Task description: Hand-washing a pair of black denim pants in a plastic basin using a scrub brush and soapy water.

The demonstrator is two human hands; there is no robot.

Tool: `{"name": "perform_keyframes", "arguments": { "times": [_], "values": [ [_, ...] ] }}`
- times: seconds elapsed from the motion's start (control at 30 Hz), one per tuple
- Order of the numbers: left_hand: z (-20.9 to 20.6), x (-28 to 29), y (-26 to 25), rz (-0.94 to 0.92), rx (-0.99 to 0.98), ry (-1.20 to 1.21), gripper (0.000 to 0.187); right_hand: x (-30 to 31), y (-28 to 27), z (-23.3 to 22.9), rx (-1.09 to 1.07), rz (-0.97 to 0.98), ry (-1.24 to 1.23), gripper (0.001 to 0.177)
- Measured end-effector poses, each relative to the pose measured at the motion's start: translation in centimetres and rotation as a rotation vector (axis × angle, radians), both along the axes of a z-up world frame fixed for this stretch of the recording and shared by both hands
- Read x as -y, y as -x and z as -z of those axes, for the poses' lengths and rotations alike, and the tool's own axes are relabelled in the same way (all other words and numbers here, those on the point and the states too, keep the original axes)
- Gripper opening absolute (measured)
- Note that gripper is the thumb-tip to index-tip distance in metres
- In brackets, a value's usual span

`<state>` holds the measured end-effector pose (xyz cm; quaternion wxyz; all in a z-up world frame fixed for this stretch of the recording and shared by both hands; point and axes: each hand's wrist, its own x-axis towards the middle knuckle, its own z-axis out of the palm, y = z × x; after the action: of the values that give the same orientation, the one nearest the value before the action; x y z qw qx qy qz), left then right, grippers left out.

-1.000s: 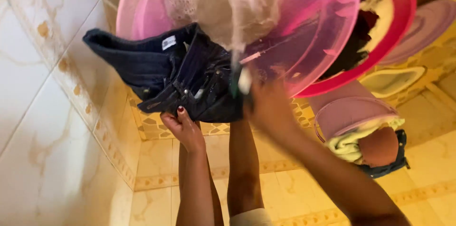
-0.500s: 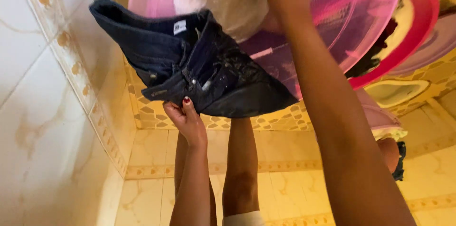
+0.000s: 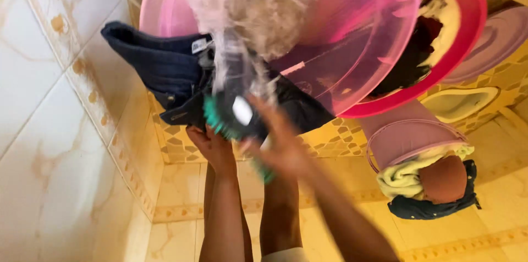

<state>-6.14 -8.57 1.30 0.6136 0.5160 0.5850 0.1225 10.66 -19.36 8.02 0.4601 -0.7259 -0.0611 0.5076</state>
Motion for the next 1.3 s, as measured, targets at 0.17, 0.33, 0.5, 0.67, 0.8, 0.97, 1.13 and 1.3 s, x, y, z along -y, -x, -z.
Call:
{"name": "perform_keyframes", "arguments": {
  "times": [0.17, 0.33, 0.5, 0.67, 0.8, 0.97, 1.13, 1.3],
  "values": [
    [0.0, -0.5, -1.1, 0.045, -0.077, 0.009, 0.028, -7.4, 3.0, 5.7, 0.105, 0.404, 0.116, 0.086],
    [1.7, 0.1, 1.6, 0.086, -0.082, -0.058, 0.035, -6.6, -2.8, 20.8, 0.192, 0.189, 0.606, 0.078],
    [2.8, 0.5, 3.2, 0.081, -0.119, -0.124, 0.037, 1.0, -4.2, 17.7, 0.017, 0.650, -0.070, 0.071],
    [1.2, -0.1, -0.4, -0.008, 0.065, -0.012, 0.037, 0.9, -2.6, 3.8, -0.769, 0.948, -0.870, 0.085],
    [0.0, -0.1, -0.8, -0.054, 0.122, 0.067, 0.038, -0.5, -2.4, -0.7, -1.258, 1.076, -1.362, 0.096],
    [0.1, 0.3, -0.4, -0.053, 0.047, 0.058, 0.031, -1.0, -2.4, -2.1, -1.260, 1.141, -1.363, 0.097],
    [0.7, 0.4, 0.2, -0.044, 0.005, 0.032, 0.031, -0.9, -2.6, -2.5, -1.248, 1.141, -1.332, 0.098],
    [0.4, 0.4, -0.1, -0.032, -0.049, -0.010, 0.030, -0.5, -2.6, -2.4, -1.201, 1.139, -1.271, 0.102]
  ]
}}
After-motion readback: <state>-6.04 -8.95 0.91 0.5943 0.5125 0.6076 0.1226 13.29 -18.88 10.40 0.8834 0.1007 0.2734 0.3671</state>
